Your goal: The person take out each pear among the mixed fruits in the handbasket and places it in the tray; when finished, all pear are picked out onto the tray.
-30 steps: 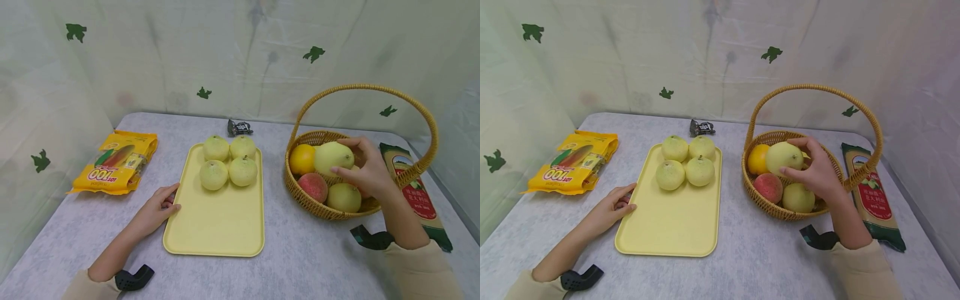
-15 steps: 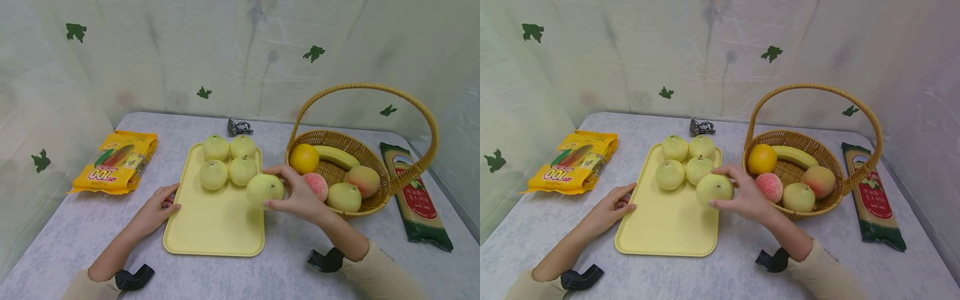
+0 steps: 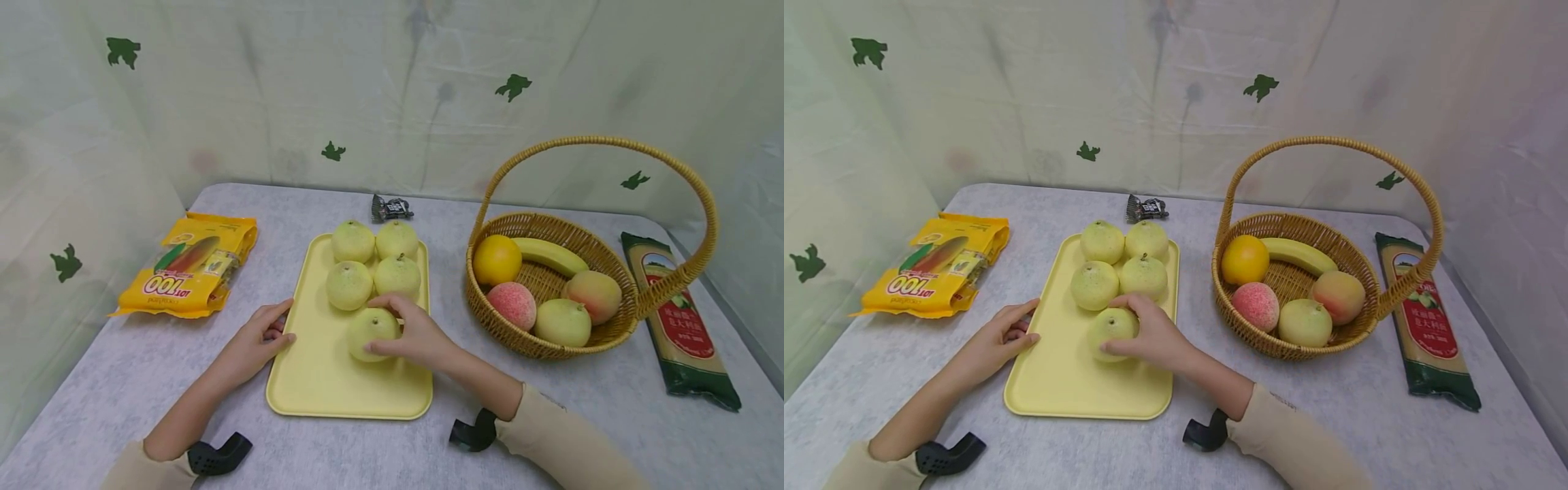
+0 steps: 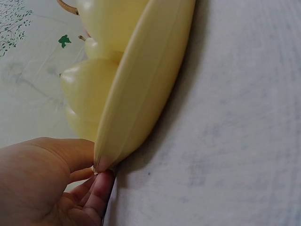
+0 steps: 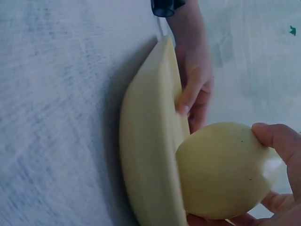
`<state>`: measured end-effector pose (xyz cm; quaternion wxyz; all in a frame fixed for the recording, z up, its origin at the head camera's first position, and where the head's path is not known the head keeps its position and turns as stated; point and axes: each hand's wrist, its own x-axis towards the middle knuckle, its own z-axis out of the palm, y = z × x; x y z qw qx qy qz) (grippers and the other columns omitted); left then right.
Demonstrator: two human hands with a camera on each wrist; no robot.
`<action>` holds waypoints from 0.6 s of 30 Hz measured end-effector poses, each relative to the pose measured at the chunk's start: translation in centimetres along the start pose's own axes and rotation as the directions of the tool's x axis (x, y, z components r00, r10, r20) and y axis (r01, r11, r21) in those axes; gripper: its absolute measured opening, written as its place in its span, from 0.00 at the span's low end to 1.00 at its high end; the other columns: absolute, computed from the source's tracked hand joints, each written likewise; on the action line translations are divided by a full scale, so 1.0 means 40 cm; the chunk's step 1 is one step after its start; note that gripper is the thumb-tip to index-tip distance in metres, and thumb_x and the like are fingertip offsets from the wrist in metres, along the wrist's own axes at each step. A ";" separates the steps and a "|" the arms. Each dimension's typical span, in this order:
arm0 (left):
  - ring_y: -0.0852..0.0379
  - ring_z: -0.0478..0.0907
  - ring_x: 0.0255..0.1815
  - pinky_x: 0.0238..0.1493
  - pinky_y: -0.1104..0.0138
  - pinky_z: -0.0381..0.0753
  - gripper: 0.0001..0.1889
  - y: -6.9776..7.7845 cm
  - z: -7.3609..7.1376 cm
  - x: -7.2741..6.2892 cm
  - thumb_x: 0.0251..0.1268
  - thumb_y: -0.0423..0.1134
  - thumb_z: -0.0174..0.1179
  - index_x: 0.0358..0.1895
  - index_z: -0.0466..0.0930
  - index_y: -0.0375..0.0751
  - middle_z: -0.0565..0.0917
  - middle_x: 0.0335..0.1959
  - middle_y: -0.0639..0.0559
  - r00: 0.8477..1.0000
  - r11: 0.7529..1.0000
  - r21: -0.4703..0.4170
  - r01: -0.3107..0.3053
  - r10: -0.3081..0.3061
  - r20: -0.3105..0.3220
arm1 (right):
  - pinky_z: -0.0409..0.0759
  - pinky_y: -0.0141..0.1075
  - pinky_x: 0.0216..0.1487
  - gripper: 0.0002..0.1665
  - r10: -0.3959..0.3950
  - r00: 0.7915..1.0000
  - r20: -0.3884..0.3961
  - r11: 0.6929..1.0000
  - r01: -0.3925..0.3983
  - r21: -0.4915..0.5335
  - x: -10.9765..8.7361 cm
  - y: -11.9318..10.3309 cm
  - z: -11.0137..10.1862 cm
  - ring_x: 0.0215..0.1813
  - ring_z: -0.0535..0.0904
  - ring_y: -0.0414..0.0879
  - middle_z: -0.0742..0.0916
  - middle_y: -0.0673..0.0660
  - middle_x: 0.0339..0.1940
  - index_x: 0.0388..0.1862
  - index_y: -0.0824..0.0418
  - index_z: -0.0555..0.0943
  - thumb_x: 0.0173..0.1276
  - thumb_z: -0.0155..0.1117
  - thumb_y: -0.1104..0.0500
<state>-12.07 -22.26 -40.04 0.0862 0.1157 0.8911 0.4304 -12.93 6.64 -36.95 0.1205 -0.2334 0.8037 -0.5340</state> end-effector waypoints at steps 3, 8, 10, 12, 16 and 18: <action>0.52 0.66 0.41 0.40 0.74 0.69 0.32 0.001 0.000 0.000 0.62 0.35 0.56 0.67 0.54 0.32 0.63 0.54 0.40 1.000 1.000 0.000 0.002 -0.002 0.002 | 0.65 0.39 0.55 0.36 0.041 0.999 0.025 0.999 -0.041 -0.031 0.007 -0.001 0.006 0.55 0.68 0.41 0.73 0.49 0.56 0.58 0.55 0.71 0.50 0.71 0.50; 0.52 0.66 0.41 0.41 0.73 0.69 0.33 0.001 -0.001 0.001 0.62 0.37 0.56 0.67 0.53 0.33 0.63 0.54 0.41 1.000 1.000 0.006 0.009 -0.009 0.006 | 0.63 0.39 0.56 0.39 0.050 0.990 0.135 0.996 -0.040 -0.077 0.008 -0.010 -0.011 0.57 0.66 0.41 0.70 0.48 0.59 0.63 0.53 0.67 0.51 0.71 0.53; 0.52 0.66 0.41 0.41 0.73 0.69 0.33 0.001 -0.002 0.001 0.62 0.37 0.56 0.67 0.53 0.33 0.63 0.54 0.41 1.000 1.000 0.009 0.011 -0.011 0.007 | 0.65 0.38 0.55 0.40 0.029 0.981 0.193 0.997 -0.014 -0.074 0.006 -0.012 -0.018 0.56 0.66 0.41 0.70 0.49 0.59 0.64 0.54 0.65 0.52 0.70 0.58; 0.52 0.66 0.41 0.40 0.73 0.68 0.33 0.002 -0.002 0.000 0.62 0.36 0.56 0.67 0.54 0.33 0.63 0.53 0.41 1.000 1.000 0.014 0.011 -0.011 0.006 | 0.68 0.38 0.53 0.41 0.012 0.972 0.233 0.999 -0.001 -0.048 0.004 -0.015 -0.019 0.54 0.66 0.42 0.70 0.50 0.59 0.65 0.56 0.64 0.52 0.70 0.63; 0.52 0.66 0.41 0.40 0.74 0.68 0.33 0.006 -0.004 -0.001 0.61 0.36 0.57 0.67 0.54 0.33 0.63 0.54 0.40 1.000 1.000 0.016 0.008 -0.008 0.004 | 0.72 0.35 0.47 0.41 0.012 0.974 0.224 1.000 -0.011 -0.006 0.008 -0.011 0.000 0.52 0.68 0.45 0.71 0.49 0.57 0.65 0.55 0.64 0.51 0.71 0.61; 0.52 0.66 0.41 0.40 0.74 0.68 0.33 0.006 -0.004 -0.002 0.61 0.36 0.57 0.67 0.54 0.33 0.64 0.54 0.41 1.000 1.000 0.017 0.004 -0.004 0.003 | 0.74 0.34 0.45 0.41 0.008 0.981 0.193 1.000 -0.009 0.007 0.011 -0.006 0.016 0.51 0.69 0.46 0.71 0.49 0.56 0.64 0.55 0.65 0.51 0.71 0.59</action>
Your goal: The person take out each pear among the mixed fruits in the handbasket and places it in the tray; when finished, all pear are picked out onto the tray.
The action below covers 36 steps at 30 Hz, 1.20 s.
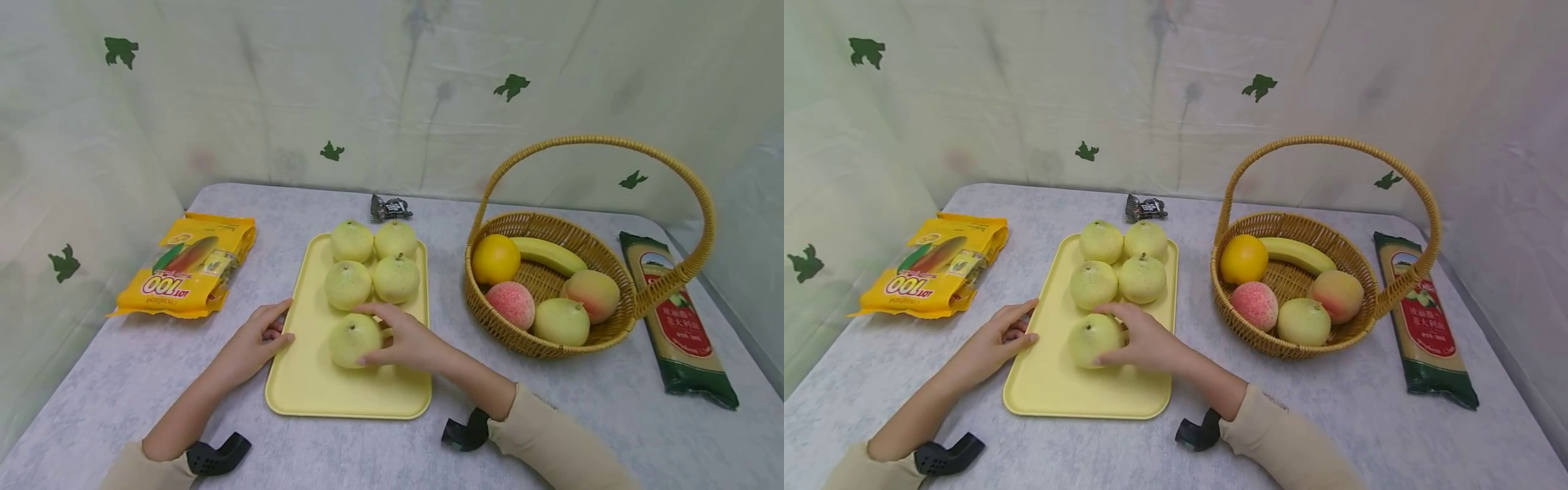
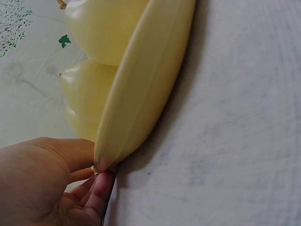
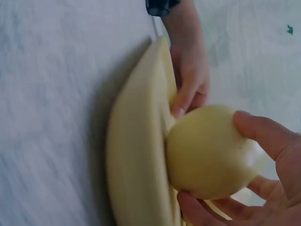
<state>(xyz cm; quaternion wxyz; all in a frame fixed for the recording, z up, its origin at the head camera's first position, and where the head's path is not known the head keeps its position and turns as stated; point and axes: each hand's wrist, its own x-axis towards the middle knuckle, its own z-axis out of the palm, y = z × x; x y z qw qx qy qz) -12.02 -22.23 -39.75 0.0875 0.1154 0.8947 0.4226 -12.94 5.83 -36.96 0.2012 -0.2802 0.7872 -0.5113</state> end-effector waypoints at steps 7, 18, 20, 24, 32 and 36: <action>0.53 0.66 0.41 0.41 0.73 0.69 0.33 -0.007 0.001 0.001 0.62 0.38 0.56 0.67 0.54 0.33 0.64 0.54 0.41 1.000 1.000 0.002 0.000 0.000 0.004 | 0.76 0.32 0.39 0.42 -0.039 0.995 -0.095 0.999 0.038 -0.015 0.011 0.000 0.042 0.46 0.71 0.46 0.70 0.52 0.55 0.64 0.56 0.64 0.50 0.72 0.55; 0.53 0.66 0.42 0.42 0.73 0.69 0.33 -0.008 0.000 0.000 0.62 0.39 0.56 0.68 0.53 0.34 0.63 0.55 0.41 1.000 1.000 -0.007 0.003 -0.003 0.008 | 0.64 0.43 0.56 0.38 -0.148 0.981 -0.123 0.981 0.130 -0.141 -0.063 -0.037 -0.026 0.60 0.65 0.47 0.68 0.46 0.62 0.65 0.55 0.62 0.58 0.64 0.49; 0.53 0.66 0.42 0.42 0.73 0.69 0.33 -0.008 0.001 0.000 0.62 0.39 0.56 0.68 0.53 0.34 0.63 0.56 0.41 1.000 1.000 -0.009 0.002 -0.002 0.008 | 0.64 0.43 0.57 0.36 -0.203 0.967 -0.154 0.965 0.171 -0.198 -0.096 -0.044 -0.051 0.60 0.65 0.45 0.69 0.45 0.61 0.64 0.54 0.64 0.59 0.64 0.50; 0.53 0.66 0.42 0.42 0.73 0.69 0.33 -0.008 0.000 0.002 0.62 0.39 0.56 0.68 0.53 0.35 0.63 0.55 0.41 1.000 1.000 -0.011 -0.003 0.003 0.009 | 0.64 0.41 0.57 0.34 -0.315 0.923 -0.222 0.920 0.239 -0.309 -0.173 -0.048 -0.106 0.59 0.65 0.43 0.71 0.47 0.60 0.63 0.54 0.65 0.57 0.66 0.55; 0.53 0.66 0.42 0.41 0.73 0.69 0.33 -0.009 -0.001 0.002 0.62 0.38 0.56 0.68 0.54 0.34 0.63 0.55 0.41 1.000 1.000 -0.003 -0.006 0.006 0.005 | 0.61 0.34 0.59 0.35 -0.582 0.721 -0.376 0.788 0.386 -0.479 -0.293 -0.026 -0.205 0.57 0.68 0.49 0.76 0.63 0.52 0.55 0.72 0.69 0.57 0.65 0.49; 0.53 0.66 0.42 0.41 0.72 0.69 0.33 -0.009 0.001 0.001 0.62 0.38 0.56 0.68 0.54 0.34 0.63 0.55 0.41 1.000 1.000 -0.002 -0.002 0.002 0.004 | 0.62 0.30 0.57 0.41 -0.583 0.653 -0.484 0.780 0.282 -0.559 -0.340 -0.004 -0.238 0.55 0.69 0.43 0.78 0.62 0.49 0.51 0.76 0.70 0.54 0.63 0.42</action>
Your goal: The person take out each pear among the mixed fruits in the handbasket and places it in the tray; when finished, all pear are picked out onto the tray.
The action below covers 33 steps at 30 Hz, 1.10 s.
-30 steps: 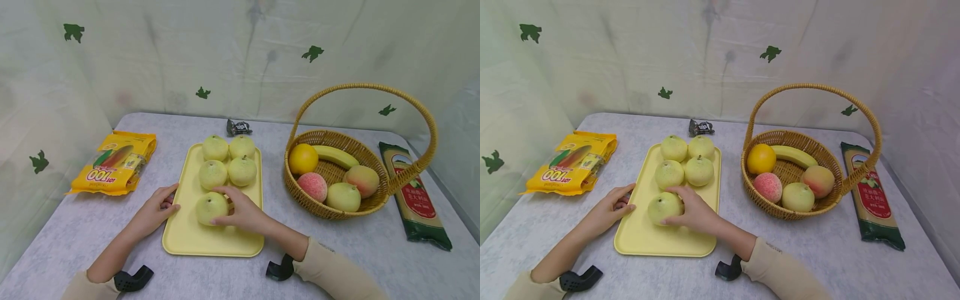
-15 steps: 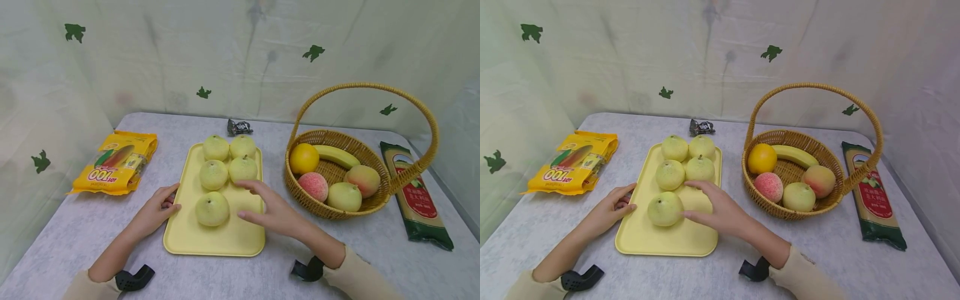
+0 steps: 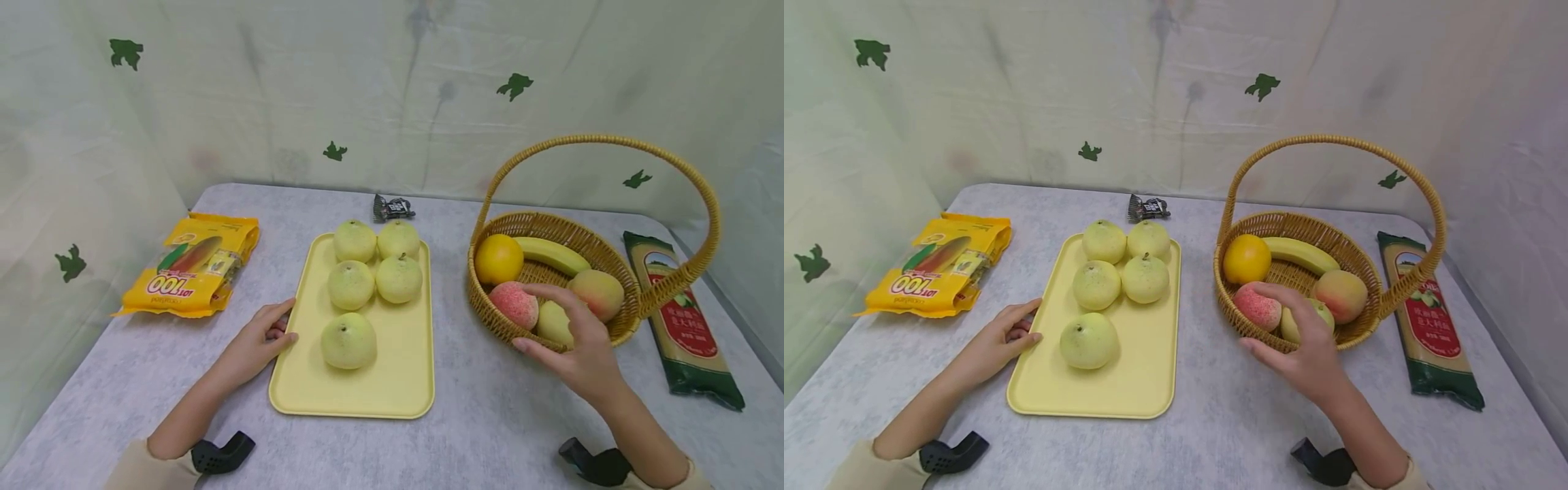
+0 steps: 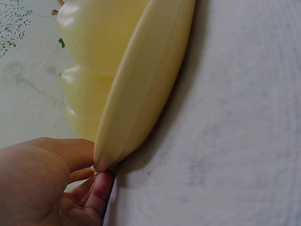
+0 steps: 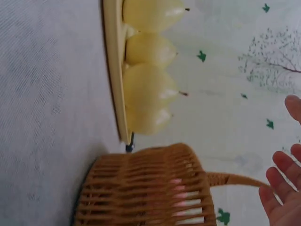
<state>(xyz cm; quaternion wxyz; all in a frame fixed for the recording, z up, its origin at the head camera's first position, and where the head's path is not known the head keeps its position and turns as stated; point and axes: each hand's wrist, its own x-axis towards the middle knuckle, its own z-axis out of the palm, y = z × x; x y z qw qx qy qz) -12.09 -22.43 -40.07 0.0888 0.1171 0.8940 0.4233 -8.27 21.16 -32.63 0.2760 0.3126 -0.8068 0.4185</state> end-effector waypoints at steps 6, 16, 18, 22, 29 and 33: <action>0.53 0.66 0.42 0.41 0.72 0.69 0.32 0.000 0.002 0.001 0.62 0.37 0.56 0.68 0.54 0.34 0.63 0.55 0.41 1.000 1.000 0.001 0.002 -0.002 -0.004 | 0.63 0.26 0.54 0.39 0.140 0.989 -0.056 0.983 -0.146 -0.110 -0.046 0.045 -0.055 0.55 0.68 0.40 0.77 0.60 0.50 0.53 0.72 0.72 0.49 0.70 0.48; 0.53 0.66 0.42 0.41 0.71 0.69 0.32 -0.002 0.003 0.000 0.62 0.38 0.56 0.68 0.54 0.35 0.63 0.55 0.41 1.000 1.000 0.000 0.002 -0.002 -0.004 | 0.64 0.22 0.48 0.42 0.283 0.959 -0.029 0.944 -0.283 -0.170 -0.106 0.160 -0.105 0.51 0.70 0.40 0.77 0.57 0.52 0.59 0.61 0.70 0.42 0.75 0.69; 0.53 0.66 0.42 0.41 0.71 0.69 0.32 -0.001 0.002 -0.001 0.62 0.37 0.56 0.68 0.54 0.35 0.64 0.54 0.42 1.000 1.000 0.000 0.002 -0.002 -0.005 | 0.64 0.21 0.45 0.43 0.305 0.952 -0.004 0.935 -0.301 -0.186 -0.123 0.196 -0.113 0.49 0.70 0.40 0.76 0.55 0.53 0.61 0.58 0.69 0.43 0.74 0.66; 0.53 0.66 0.42 0.41 0.71 0.69 0.32 -0.002 0.003 -0.001 0.62 0.37 0.56 0.68 0.54 0.35 0.64 0.54 0.42 1.000 1.000 -0.001 -0.001 0.001 -0.004 | 0.62 0.18 0.40 0.44 0.337 0.940 0.048 0.915 -0.315 -0.252 -0.154 0.261 -0.130 0.46 0.70 0.36 0.76 0.51 0.53 0.63 0.52 0.67 0.45 0.74 0.62; 0.53 0.65 0.41 0.40 0.71 0.69 0.32 -0.001 0.002 -0.002 0.62 0.37 0.56 0.68 0.54 0.34 0.64 0.53 0.41 1.000 1.000 0.005 -0.002 0.002 -0.006 | 0.63 0.18 0.41 0.35 0.452 0.883 0.127 0.860 -0.393 -0.325 -0.088 0.140 -0.138 0.42 0.69 0.37 0.76 0.57 0.50 0.60 0.58 0.68 0.53 0.70 0.59; 0.53 0.66 0.41 0.40 0.71 0.69 0.32 -0.002 0.003 -0.001 0.62 0.37 0.56 0.68 0.53 0.34 0.63 0.54 0.41 1.000 1.000 0.001 0.002 -0.002 -0.005 | 0.68 0.32 0.48 0.34 0.514 0.837 0.190 0.825 -0.421 -0.378 -0.076 0.128 -0.143 0.48 0.68 0.48 0.74 0.60 0.52 0.59 0.62 0.68 0.56 0.67 0.53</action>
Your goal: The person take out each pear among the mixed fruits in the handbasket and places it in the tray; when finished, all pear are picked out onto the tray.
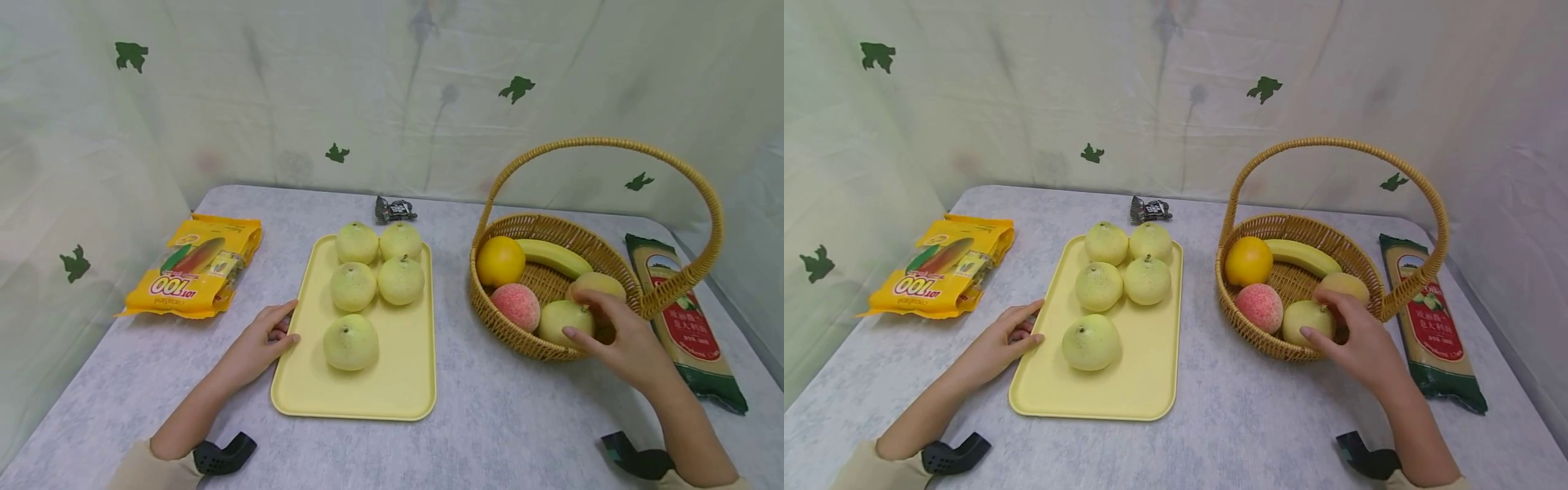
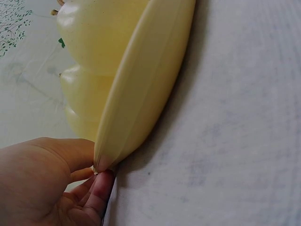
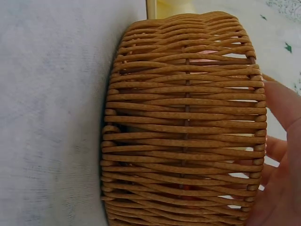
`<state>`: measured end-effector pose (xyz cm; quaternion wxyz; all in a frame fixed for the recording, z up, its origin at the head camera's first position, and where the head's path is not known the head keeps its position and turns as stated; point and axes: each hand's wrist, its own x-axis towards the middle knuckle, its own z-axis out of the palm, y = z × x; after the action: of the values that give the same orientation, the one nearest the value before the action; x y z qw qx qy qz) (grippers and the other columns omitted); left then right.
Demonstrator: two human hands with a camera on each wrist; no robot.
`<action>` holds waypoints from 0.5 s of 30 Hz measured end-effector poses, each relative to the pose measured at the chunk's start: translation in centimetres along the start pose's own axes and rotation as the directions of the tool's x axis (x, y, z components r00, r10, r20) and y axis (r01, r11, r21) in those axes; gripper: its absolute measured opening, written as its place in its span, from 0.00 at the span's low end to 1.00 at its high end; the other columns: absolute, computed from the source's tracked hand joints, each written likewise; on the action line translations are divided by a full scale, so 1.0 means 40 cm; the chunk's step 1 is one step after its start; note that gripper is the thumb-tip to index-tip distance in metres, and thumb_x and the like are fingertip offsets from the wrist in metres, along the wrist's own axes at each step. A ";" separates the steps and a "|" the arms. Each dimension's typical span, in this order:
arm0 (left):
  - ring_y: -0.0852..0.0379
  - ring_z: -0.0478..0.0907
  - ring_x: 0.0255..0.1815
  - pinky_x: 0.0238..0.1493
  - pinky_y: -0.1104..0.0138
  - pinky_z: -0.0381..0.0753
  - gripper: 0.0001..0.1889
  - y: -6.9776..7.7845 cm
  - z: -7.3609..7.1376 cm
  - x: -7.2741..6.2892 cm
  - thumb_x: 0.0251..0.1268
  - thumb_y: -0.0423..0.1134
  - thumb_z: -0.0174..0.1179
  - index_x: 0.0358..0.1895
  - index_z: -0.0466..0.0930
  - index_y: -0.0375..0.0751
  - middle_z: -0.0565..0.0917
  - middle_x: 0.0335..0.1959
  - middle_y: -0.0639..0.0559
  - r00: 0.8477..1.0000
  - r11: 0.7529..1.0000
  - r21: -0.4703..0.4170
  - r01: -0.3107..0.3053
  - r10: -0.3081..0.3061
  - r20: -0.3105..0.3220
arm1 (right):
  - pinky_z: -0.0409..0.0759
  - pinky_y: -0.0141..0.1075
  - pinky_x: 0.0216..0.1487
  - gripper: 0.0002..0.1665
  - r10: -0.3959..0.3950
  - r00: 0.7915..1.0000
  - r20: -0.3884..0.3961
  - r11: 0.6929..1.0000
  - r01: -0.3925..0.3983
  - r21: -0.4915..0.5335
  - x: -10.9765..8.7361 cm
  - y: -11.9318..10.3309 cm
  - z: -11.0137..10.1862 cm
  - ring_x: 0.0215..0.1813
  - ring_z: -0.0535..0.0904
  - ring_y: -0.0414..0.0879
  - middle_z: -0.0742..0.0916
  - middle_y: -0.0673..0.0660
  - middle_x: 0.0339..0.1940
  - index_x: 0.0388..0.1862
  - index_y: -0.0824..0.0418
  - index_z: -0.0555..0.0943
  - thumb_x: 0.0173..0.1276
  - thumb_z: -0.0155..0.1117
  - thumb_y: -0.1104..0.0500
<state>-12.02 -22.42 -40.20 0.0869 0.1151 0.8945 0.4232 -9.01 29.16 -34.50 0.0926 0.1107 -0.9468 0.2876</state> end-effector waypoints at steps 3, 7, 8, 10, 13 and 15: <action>0.53 0.66 0.41 0.41 0.71 0.69 0.33 0.000 0.000 0.000 0.62 0.38 0.56 0.68 0.53 0.34 0.63 0.54 0.41 1.000 1.000 -0.004 0.001 -0.001 0.001 | 0.67 0.52 0.49 0.35 0.042 0.998 0.053 0.999 -0.040 -0.025 0.008 0.000 -0.003 0.52 0.67 0.57 0.73 0.63 0.54 0.58 0.63 0.67 0.57 0.66 0.49; 0.53 0.65 0.41 0.41 0.71 0.69 0.33 0.000 0.000 0.001 0.63 0.38 0.56 0.68 0.53 0.35 0.63 0.54 0.41 1.000 1.000 -0.002 0.005 -0.005 0.003 | 0.63 0.59 0.49 0.35 0.058 0.995 0.086 0.997 -0.053 -0.050 0.018 0.001 -0.005 0.53 0.65 0.59 0.73 0.63 0.53 0.56 0.64 0.69 0.56 0.65 0.46; 0.53 0.65 0.41 0.40 0.71 0.69 0.33 0.000 0.000 0.001 0.63 0.38 0.56 0.68 0.53 0.35 0.63 0.54 0.41 1.000 1.000 -0.001 0.005 -0.005 0.004 | 0.63 0.59 0.49 0.34 0.055 0.994 0.091 0.997 -0.050 -0.057 0.020 0.001 -0.006 0.53 0.65 0.59 0.74 0.63 0.52 0.56 0.64 0.69 0.56 0.65 0.45; 0.53 0.66 0.41 0.41 0.71 0.69 0.33 0.002 0.000 0.000 0.63 0.38 0.56 0.68 0.53 0.35 0.63 0.54 0.41 1.000 1.000 -0.001 0.006 -0.006 0.005 | 0.63 0.58 0.49 0.34 0.046 0.993 0.105 0.997 -0.039 -0.067 0.024 0.001 -0.007 0.53 0.66 0.59 0.74 0.63 0.51 0.55 0.64 0.70 0.56 0.65 0.45; 0.53 0.66 0.41 0.41 0.71 0.69 0.33 0.004 -0.001 -0.001 0.63 0.38 0.56 0.68 0.53 0.35 0.64 0.54 0.41 1.000 1.000 -0.007 0.004 -0.004 0.004 | 0.64 0.57 0.48 0.33 0.031 0.992 0.120 0.997 -0.022 -0.075 0.029 0.000 -0.007 0.51 0.67 0.58 0.75 0.62 0.49 0.54 0.64 0.71 0.56 0.65 0.45; 0.53 0.66 0.42 0.41 0.71 0.69 0.33 0.004 -0.001 -0.001 0.63 0.39 0.56 0.68 0.53 0.35 0.64 0.54 0.42 1.000 1.000 -0.009 0.003 -0.003 0.003 | 0.65 0.56 0.47 0.33 0.022 0.992 0.127 0.997 -0.012 -0.078 0.033 0.000 -0.007 0.50 0.68 0.57 0.75 0.62 0.49 0.53 0.64 0.72 0.55 0.66 0.45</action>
<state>-11.98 -22.36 -40.02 0.0892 0.1139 0.8927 0.4268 -10.23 29.11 -33.96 0.0337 0.1172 -0.9621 0.2438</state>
